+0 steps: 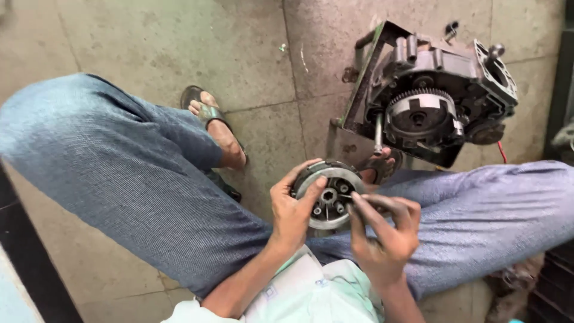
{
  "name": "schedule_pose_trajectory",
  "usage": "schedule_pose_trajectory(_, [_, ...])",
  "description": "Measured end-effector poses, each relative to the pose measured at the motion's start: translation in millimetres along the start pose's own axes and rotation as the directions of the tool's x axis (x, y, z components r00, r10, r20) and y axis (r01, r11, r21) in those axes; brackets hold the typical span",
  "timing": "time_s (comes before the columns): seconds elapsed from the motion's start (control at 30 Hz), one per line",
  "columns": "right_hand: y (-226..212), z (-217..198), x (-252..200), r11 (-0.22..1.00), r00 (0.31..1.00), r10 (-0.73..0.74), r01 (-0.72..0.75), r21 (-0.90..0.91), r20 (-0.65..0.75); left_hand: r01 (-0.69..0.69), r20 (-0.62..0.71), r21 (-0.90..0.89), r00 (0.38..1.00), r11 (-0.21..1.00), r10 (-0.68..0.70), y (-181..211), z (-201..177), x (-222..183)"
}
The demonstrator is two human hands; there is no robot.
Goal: Assembling the clutch plates and pressure plate for a motorcycle engine.
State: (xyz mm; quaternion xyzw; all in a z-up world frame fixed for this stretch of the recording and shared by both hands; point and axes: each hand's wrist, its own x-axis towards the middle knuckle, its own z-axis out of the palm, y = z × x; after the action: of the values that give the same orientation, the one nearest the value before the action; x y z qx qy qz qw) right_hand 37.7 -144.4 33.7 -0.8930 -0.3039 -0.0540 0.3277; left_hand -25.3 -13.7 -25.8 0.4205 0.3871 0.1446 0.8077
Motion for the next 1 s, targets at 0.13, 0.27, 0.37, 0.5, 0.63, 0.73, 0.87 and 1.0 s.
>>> schedule_pose_trajectory(0.13, [4.7, 1.2, 17.7, 0.988, 0.977, -0.114, 0.131, -0.086, 0.183, 0.050, -0.001, -0.051, 0.999, 0.997, -0.050, -3.9, 1.5, 1.3])
schedule_pose_trajectory(0.27, [-1.2, -0.7, 38.5, 0.960, 0.916, -0.221, 0.264, -0.090, 0.334, 0.081, -0.012, -0.160, 0.996, 0.984, -0.084, -8.1, -0.7, 3.4])
schedule_pose_trajectory(0.37, [-4.0, -1.9, 47.5, 0.954, 0.886, -0.207, 0.276, -0.114, 0.414, 0.076, -0.033, 0.021, 0.997, 0.997, -0.075, -4.5, -2.7, 6.4])
schedule_pose_trajectory(0.5, [-17.0, -6.4, 65.5, 0.911, 0.812, -0.256, 0.384, -0.150, 0.524, 0.122, -0.016, -0.095, 0.992, 0.988, -0.124, -13.5, -2.9, 8.3])
schedule_pose_trajectory(0.63, [-4.9, -2.5, 76.4, 0.896, 0.613, -0.250, 0.440, -0.062, 0.749, 0.132, 0.009, -0.101, 0.991, 0.986, -0.131, -20.5, -3.0, 11.5])
schedule_pose_trajectory(0.73, [0.2, 0.8, 80.5, 0.840, 0.516, -0.309, 0.541, -0.025, 0.799, 0.141, -0.005, -0.124, 0.990, 0.982, -0.143, -26.4, -4.0, 12.8])
schedule_pose_trajectory(0.87, [-8.8, 2.0, 81.6, 0.730, 0.522, -0.442, 0.682, -0.046, 0.730, 0.098, -0.010, -0.068, 0.995, 0.993, -0.099, -29.2, -6.5, 13.2])
schedule_pose_trajectory(1.0, [4.4, 0.7, 73.2, 0.712, 0.479, -0.488, 0.703, 0.014, 0.730, 0.082, -0.007, -0.030, 0.997, 0.996, -0.082, -25.7, -9.1, 14.6])
